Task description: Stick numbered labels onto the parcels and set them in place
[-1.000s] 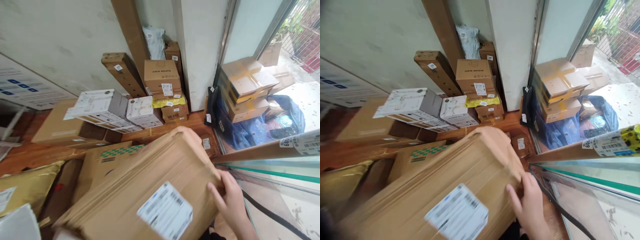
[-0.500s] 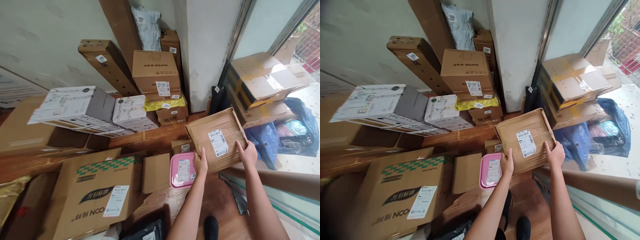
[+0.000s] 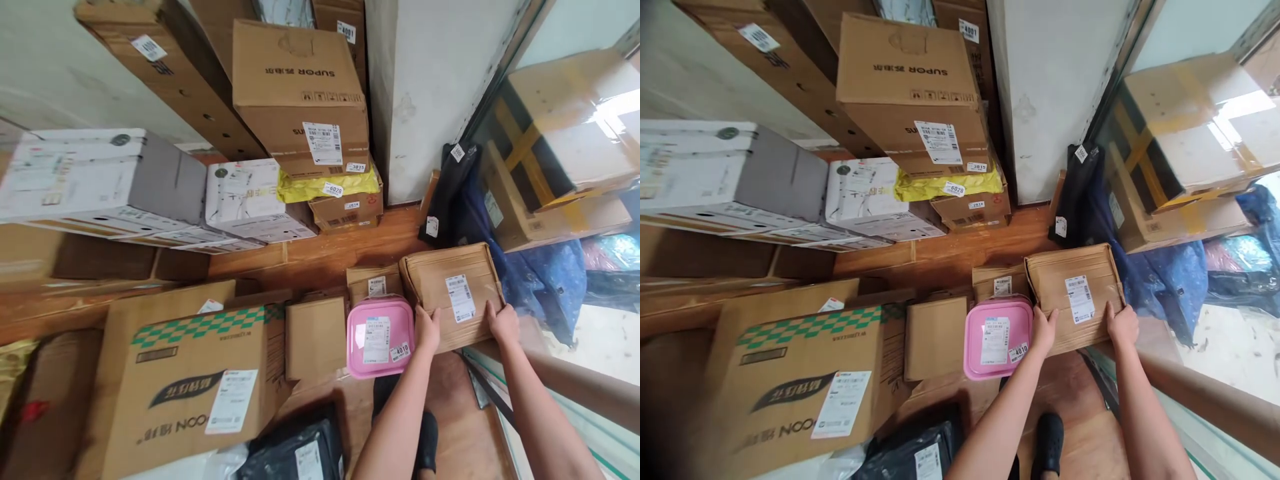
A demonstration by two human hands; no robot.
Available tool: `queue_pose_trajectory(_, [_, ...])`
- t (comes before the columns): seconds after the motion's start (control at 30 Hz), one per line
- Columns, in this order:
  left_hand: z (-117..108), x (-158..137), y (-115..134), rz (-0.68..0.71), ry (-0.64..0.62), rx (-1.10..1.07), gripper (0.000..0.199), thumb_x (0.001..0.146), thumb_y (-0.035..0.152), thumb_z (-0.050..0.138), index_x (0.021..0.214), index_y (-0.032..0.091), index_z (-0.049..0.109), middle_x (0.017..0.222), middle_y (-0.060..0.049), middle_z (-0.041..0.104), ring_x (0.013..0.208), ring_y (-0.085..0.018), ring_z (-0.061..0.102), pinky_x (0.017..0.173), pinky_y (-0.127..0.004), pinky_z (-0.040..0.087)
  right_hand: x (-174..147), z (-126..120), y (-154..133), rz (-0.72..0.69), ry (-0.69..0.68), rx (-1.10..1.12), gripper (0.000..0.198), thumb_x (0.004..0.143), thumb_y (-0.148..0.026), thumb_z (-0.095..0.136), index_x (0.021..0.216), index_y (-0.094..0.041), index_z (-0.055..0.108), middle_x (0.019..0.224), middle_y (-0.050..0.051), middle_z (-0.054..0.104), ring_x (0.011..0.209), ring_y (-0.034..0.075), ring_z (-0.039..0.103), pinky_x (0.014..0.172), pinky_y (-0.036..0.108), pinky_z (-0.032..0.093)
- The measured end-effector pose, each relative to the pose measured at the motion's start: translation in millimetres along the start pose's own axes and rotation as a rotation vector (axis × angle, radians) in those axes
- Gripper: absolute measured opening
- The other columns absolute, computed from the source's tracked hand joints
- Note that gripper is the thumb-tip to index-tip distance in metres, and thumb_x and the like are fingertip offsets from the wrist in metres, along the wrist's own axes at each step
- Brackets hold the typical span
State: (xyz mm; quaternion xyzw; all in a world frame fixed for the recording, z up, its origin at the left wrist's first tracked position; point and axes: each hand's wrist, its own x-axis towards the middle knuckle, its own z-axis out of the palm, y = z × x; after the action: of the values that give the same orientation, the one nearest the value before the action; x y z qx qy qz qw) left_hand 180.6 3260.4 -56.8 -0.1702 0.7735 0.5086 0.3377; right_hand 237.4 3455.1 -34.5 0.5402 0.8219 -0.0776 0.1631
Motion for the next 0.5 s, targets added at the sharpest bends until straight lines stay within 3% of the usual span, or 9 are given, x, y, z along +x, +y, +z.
queue_pose_trajectory(0.17, [-2.9, 20.0, -4.2, -0.066, -0.003, -0.055, 0.05, 0.085, 0.022, 0.065, 0.128, 0.005, 0.046, 0.133, -0.03, 0.059, 0.128, -0.033, 0.057, 0.106, -0.038, 0.043, 3.3, 18.2, -7.5, 0.019, 0.009, 0.007, 0.065, 0.093, -0.052, 0.042, 0.127, 0.003, 0.051, 0.126, 0.034, 0.058, 0.119, 0.045, 0.054, 0.095, 0.055, 0.044])
queue_pose_trajectory(0.27, [8.1, 11.5, -1.3, -0.094, 0.041, -0.105, 0.052, 0.079, 0.021, 0.072, 0.124, 0.006, 0.051, 0.127, -0.031, 0.062, 0.127, -0.038, 0.057, 0.107, -0.044, 0.042, 9.4, 22.8, -6.3, 0.065, 0.035, 0.031, 0.069, 0.092, -0.049, 0.04, 0.132, 0.008, 0.045, 0.126, 0.039, 0.055, 0.117, 0.046, 0.054, 0.093, 0.062, 0.042])
queue_pose_trajectory(0.37, [5.7, -9.8, -5.7, -0.063, 0.145, -0.19, 0.057, 0.078, 0.024, 0.073, 0.129, 0.012, 0.05, 0.138, -0.026, 0.056, 0.137, -0.036, 0.047, 0.114, -0.042, 0.035, 7.4, 18.8, -6.1, 0.042, 0.097, 0.06, 0.072, 0.09, -0.047, 0.042, 0.134, 0.01, 0.042, 0.129, 0.04, 0.052, 0.121, 0.047, 0.05, 0.096, 0.062, 0.04])
queue_pose_trajectory(0.43, [-9.2, -26.3, -20.6, -0.065, 0.252, -0.262, 0.058, 0.082, 0.031, 0.069, 0.134, 0.018, 0.048, 0.148, -0.021, 0.048, 0.145, -0.032, 0.036, 0.12, -0.041, 0.027, -5.4, 17.1, -8.2, -0.063, 0.185, 0.103, 0.075, 0.089, -0.046, 0.044, 0.141, 0.007, 0.035, 0.141, 0.037, 0.044, 0.132, 0.044, 0.042, 0.105, 0.057, 0.036])
queue_pose_trajectory(0.5, [-30.2, -40.5, -46.0, -0.16, 0.362, -0.34, 0.057, 0.087, 0.037, 0.061, 0.137, 0.019, 0.044, 0.153, -0.02, 0.04, 0.149, -0.032, 0.027, 0.122, -0.046, 0.022, -29.8, 21.6, -11.2, -0.267, 0.296, 0.201, 0.077, 0.09, -0.047, 0.043, 0.145, 0.004, 0.029, 0.148, 0.034, 0.037, 0.14, 0.041, 0.033, 0.112, 0.055, 0.03])
